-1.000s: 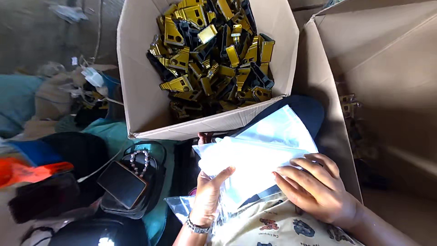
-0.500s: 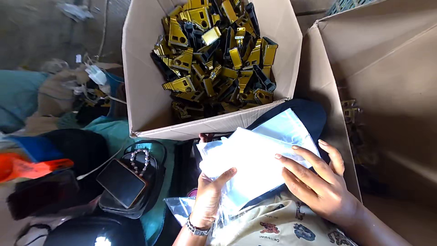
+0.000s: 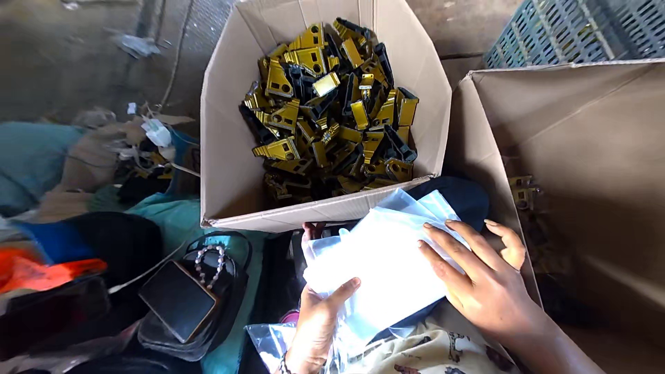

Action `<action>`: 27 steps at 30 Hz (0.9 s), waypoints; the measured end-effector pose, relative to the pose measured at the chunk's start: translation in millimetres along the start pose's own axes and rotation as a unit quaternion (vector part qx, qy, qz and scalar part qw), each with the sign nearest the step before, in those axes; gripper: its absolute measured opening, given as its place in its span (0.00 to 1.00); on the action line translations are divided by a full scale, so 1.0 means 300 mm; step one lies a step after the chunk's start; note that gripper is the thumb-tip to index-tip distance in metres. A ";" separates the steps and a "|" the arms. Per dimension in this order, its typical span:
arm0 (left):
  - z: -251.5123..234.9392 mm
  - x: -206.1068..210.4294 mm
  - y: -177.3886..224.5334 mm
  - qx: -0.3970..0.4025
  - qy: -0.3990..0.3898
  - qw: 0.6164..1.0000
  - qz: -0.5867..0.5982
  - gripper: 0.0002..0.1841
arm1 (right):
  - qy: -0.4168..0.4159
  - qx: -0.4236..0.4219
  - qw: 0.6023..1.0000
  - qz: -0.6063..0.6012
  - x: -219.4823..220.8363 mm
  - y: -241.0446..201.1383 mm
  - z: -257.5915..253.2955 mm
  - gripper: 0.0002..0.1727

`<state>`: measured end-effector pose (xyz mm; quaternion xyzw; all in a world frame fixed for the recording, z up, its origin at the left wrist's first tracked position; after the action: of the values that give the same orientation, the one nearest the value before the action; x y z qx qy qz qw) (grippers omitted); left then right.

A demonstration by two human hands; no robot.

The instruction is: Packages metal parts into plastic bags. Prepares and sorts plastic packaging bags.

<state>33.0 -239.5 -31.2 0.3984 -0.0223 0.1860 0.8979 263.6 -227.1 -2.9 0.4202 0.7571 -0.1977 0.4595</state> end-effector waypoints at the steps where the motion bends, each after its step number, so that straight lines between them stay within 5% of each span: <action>1: -0.001 -0.001 0.000 0.000 -0.001 1.000 0.003 0.17 | -0.002 -0.004 1.000 0.002 -0.001 0.001 0.000 0.16; 22: 0.001 -0.001 -0.002 0.026 -0.027 0.999 -0.022 0.25 | 0.056 -0.027 0.993 -0.099 -0.040 -0.010 0.049 0.11; 27: 0.004 -0.004 -0.001 0.064 -0.069 0.994 -0.060 0.34 | 0.090 0.175 0.918 -0.346 -0.062 0.027 0.096 0.09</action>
<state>32.0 -240.8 -30.8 0.4675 -0.0488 0.1051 0.8764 289.6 -250.8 -0.6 0.2219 0.8466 -0.4349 0.2119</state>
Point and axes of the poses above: each hand's wrist, its own z-axis away from the middle knuckle, its own x-axis out of the palm, y = z × x, the point moved 2 cm from there along -z, towards the middle knuckle, and after that the axes turned 9 degrees about -x, right-handed, at the moved point
